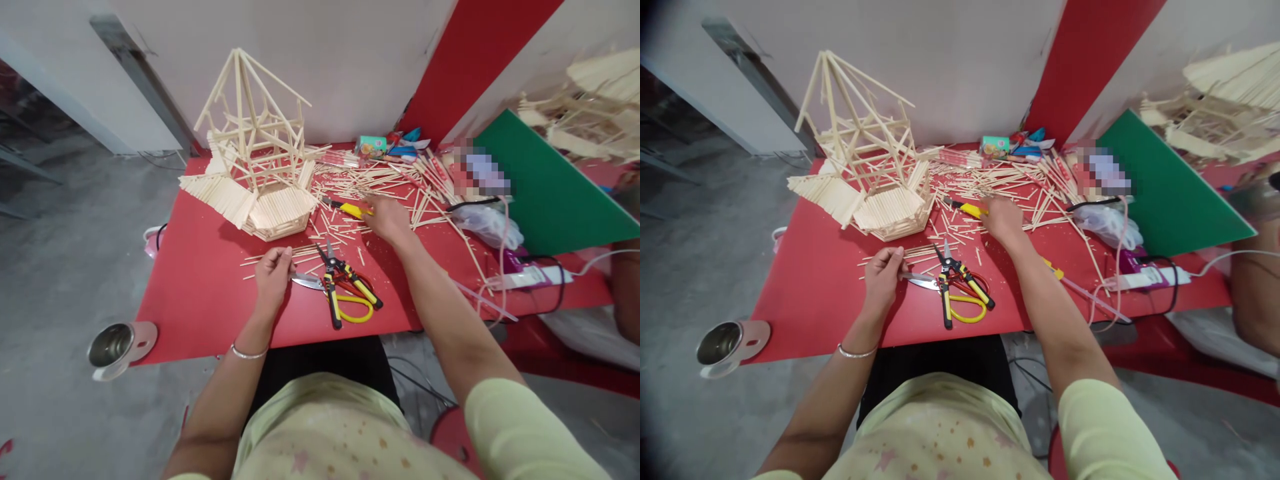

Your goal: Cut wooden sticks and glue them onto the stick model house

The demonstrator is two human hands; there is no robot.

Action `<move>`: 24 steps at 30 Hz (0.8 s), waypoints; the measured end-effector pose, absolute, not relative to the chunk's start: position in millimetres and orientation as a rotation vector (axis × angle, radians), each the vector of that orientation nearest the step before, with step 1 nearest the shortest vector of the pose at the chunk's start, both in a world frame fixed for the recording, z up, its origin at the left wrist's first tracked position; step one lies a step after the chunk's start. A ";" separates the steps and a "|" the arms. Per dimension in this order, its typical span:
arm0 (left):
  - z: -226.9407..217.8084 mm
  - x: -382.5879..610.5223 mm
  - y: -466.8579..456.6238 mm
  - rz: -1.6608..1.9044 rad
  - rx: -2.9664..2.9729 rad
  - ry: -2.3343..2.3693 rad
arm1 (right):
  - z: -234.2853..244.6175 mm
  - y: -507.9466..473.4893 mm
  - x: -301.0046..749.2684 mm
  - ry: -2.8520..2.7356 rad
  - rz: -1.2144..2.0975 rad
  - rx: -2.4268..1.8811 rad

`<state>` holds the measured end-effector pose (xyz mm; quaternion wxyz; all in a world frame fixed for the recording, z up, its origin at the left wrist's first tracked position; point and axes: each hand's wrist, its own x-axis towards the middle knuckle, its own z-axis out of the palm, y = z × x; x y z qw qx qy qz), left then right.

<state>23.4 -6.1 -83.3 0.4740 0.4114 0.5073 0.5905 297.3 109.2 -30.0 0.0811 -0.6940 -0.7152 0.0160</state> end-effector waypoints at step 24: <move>-83.3 22.0 -6.6 1.440 1.066 1.268 | -53.2 110.9 230.7 -2.370 0.335 -2.118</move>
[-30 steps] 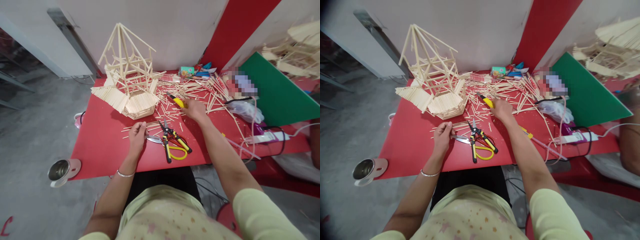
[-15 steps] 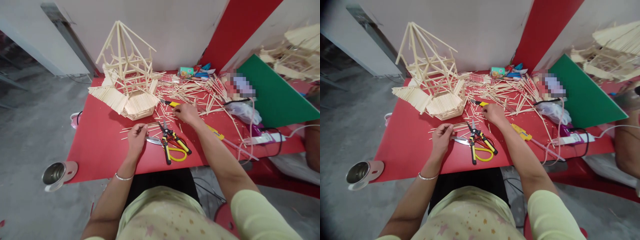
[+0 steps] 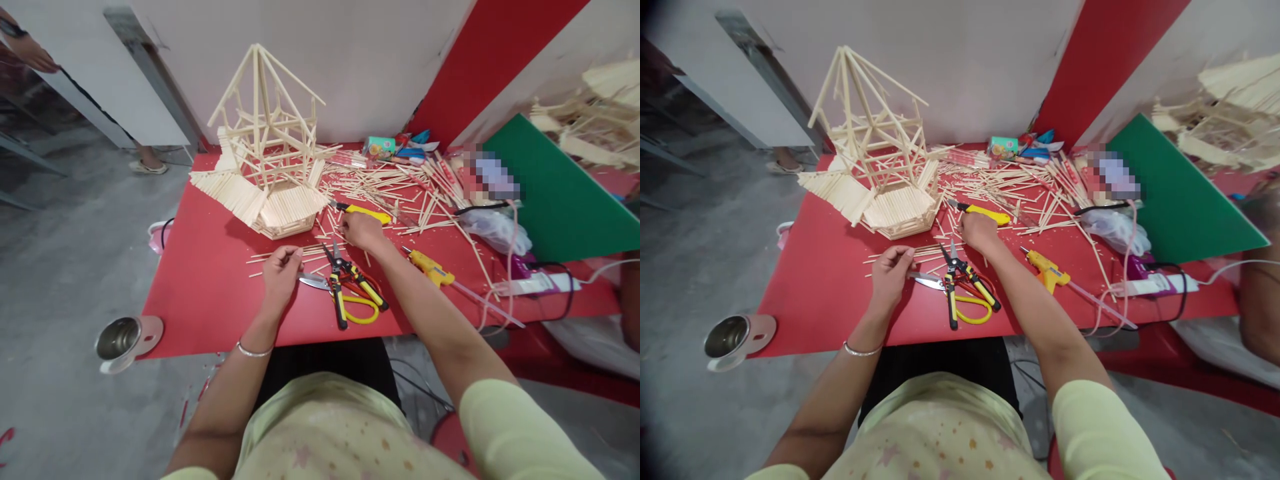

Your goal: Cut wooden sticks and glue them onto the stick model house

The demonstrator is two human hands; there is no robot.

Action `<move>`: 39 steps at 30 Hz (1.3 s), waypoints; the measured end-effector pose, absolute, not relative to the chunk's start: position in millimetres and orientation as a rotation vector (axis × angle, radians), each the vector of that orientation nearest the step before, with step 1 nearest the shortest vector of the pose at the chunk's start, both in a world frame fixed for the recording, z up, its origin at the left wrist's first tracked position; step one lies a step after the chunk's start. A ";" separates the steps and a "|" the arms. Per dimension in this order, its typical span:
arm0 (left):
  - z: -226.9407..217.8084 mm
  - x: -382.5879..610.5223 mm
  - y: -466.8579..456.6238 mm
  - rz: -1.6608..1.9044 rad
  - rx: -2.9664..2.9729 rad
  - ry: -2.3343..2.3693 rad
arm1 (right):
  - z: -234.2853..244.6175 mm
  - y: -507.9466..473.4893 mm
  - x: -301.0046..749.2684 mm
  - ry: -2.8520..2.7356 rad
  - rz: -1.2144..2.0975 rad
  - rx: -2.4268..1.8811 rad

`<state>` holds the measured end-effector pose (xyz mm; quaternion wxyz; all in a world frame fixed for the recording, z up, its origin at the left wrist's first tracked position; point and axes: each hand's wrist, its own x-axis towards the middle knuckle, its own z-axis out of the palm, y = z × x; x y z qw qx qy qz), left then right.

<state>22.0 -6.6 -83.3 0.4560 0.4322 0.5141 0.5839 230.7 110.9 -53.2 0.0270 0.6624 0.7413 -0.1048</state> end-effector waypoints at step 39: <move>-84.2 19.4 -8.8 1.313 1.542 1.430 | -37.1 -3.5 202.0 2.781 -0.582 1.992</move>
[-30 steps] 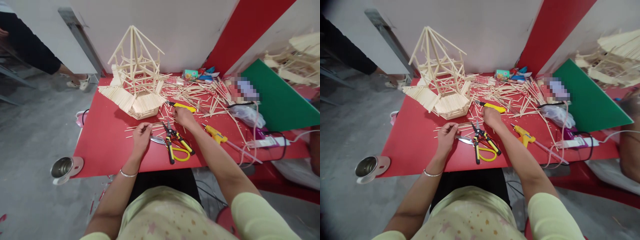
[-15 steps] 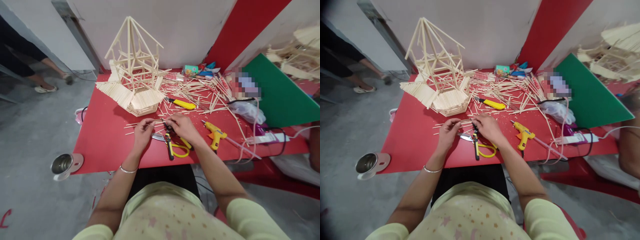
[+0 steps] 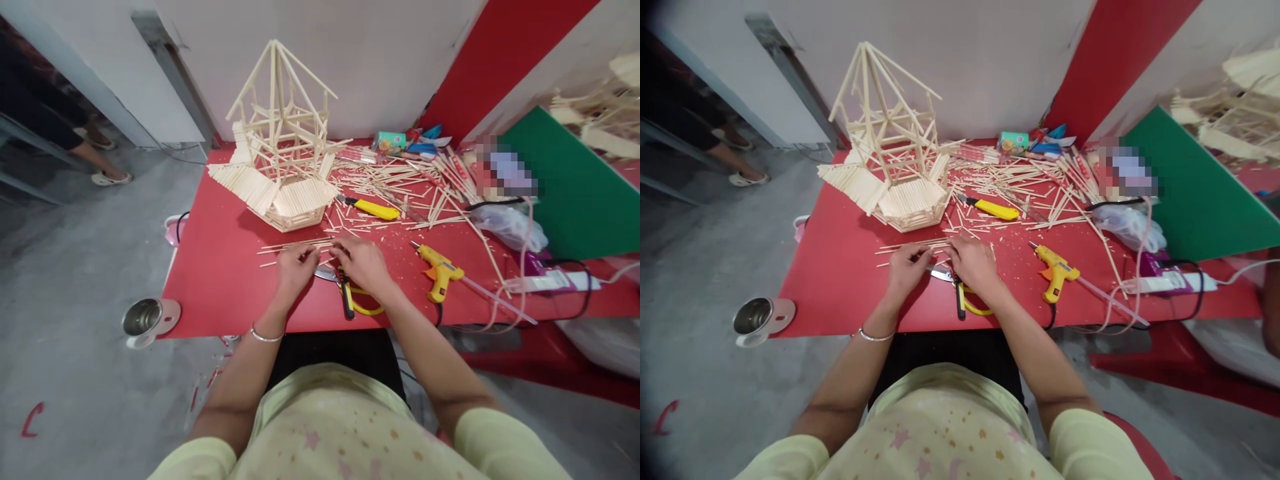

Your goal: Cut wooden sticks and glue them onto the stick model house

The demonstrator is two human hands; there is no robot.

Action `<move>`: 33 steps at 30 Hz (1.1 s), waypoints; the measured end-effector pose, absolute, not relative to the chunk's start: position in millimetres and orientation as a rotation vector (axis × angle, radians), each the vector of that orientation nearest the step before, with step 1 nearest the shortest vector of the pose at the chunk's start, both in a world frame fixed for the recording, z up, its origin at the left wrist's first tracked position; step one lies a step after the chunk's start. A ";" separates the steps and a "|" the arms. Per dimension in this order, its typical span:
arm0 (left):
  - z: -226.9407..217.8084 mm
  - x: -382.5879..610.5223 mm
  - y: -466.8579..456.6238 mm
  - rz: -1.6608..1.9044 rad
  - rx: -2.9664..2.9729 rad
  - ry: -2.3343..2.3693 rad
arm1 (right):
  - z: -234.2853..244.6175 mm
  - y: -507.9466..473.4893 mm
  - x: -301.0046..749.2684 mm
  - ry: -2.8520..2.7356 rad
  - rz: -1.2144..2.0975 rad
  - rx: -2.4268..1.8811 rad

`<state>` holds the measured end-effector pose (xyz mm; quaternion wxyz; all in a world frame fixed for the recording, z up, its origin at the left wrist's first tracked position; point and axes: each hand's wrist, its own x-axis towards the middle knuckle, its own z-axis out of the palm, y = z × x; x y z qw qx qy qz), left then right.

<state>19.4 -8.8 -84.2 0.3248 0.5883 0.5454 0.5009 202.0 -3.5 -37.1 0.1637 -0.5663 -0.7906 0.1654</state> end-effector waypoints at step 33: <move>-85.0 27.2 -12.3 1.266 1.037 1.068 | -46.8 -21.0 192.9 -1.692 1.031 -1.214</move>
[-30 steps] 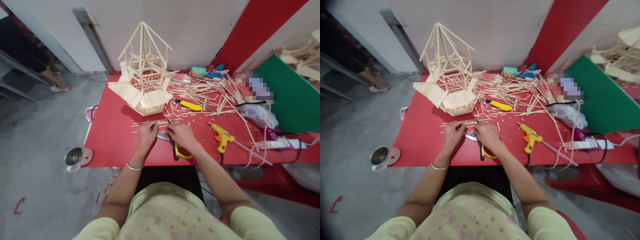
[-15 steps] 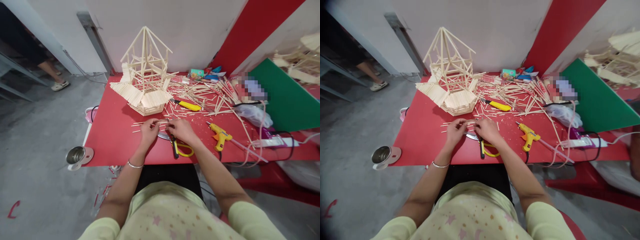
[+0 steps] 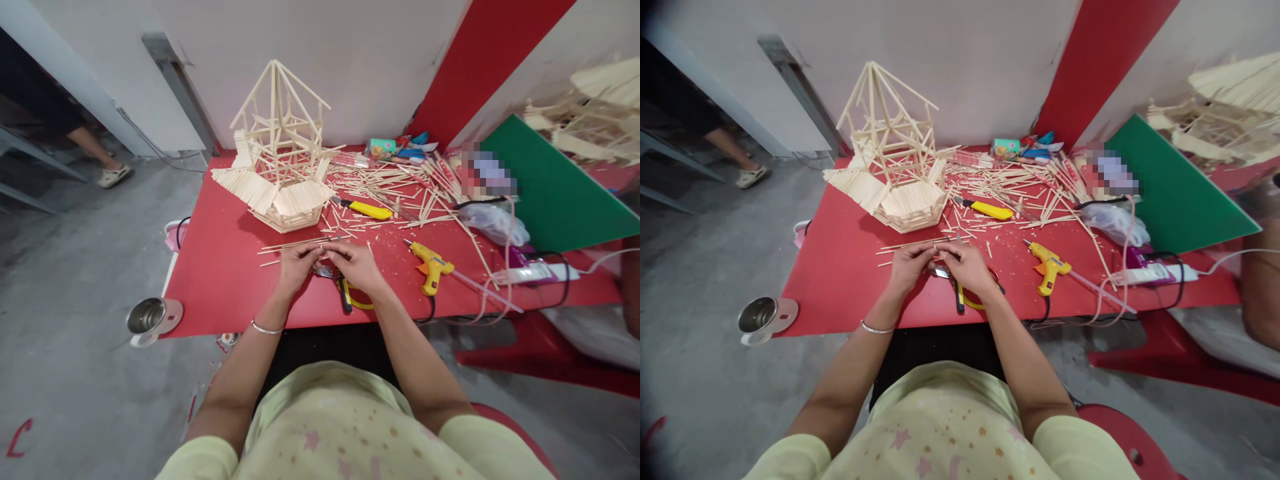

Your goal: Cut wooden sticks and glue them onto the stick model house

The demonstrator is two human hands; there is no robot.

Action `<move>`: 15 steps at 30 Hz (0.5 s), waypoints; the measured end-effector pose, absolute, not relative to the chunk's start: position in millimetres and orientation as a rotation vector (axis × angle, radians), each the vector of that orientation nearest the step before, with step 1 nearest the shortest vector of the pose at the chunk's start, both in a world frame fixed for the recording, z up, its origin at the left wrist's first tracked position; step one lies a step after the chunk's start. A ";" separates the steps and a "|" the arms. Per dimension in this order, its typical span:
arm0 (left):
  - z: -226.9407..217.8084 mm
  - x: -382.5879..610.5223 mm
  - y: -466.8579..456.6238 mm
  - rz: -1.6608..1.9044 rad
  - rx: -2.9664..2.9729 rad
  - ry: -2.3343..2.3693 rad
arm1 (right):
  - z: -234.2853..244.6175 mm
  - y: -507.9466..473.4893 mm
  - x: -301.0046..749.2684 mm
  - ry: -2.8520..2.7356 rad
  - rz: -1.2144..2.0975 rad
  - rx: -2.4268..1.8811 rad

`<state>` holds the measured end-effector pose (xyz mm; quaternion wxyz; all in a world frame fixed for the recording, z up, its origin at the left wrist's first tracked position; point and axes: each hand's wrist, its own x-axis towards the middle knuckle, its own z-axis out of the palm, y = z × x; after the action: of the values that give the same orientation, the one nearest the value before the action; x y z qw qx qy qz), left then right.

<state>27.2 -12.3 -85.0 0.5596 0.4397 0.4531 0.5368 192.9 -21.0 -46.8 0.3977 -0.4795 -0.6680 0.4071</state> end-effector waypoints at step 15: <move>-79.2 31.2 -10.7 1.206 0.691 0.921 | -31.7 -90.5 219.9 -2.205 0.368 -2.170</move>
<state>31.2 -10.7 -79.2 0.6722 0.3069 0.4090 0.5354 219.9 -90.5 -31.7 0.0131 -0.6964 -0.7077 0.1183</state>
